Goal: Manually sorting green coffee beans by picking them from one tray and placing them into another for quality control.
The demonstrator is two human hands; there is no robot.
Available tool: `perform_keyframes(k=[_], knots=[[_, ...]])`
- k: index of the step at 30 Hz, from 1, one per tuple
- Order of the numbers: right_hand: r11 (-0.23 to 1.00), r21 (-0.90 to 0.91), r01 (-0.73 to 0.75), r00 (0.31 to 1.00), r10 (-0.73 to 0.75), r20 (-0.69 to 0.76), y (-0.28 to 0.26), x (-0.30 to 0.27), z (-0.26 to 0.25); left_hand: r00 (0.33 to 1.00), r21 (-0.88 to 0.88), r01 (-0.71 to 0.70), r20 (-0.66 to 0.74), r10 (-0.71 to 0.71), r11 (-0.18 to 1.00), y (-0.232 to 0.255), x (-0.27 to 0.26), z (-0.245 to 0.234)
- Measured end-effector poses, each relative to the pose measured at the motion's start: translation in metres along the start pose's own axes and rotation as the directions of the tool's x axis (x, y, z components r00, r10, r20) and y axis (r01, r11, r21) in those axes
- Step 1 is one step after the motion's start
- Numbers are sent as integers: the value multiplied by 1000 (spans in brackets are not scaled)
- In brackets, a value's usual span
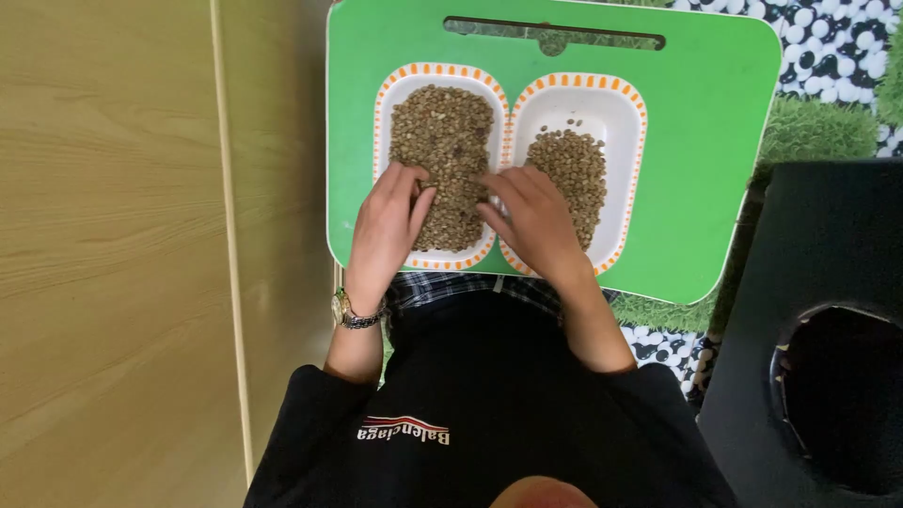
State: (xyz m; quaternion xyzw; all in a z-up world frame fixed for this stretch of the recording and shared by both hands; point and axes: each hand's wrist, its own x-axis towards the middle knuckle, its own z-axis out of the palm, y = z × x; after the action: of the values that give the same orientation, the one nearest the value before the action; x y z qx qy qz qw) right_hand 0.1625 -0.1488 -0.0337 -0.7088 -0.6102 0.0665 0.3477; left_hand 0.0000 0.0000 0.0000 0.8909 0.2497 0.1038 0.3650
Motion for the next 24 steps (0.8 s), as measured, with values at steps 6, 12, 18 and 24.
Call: perform_keyframes(k=[6, 12, 18, 24], knots=[[966, -253, 55, 993, -27, 111, 0, 12, 33, 989, 29, 102, 105, -104, 994, -3, -1, -5], [964, -265, 37, 988, 4, 156, -3, 18, 38, 989, 20, 46, 140, -49, 999, -13, 1, 6], [976, -218, 23, 982, 19, 187, -10, 28, 34, 988, -63, 17, 152, -7, 998, -11, 3, -3], [992, -128, 6, 978, 21, 207, -14, 32, 32, 989, -194, 13, 150, 17, 981, -32, 1, 4]])
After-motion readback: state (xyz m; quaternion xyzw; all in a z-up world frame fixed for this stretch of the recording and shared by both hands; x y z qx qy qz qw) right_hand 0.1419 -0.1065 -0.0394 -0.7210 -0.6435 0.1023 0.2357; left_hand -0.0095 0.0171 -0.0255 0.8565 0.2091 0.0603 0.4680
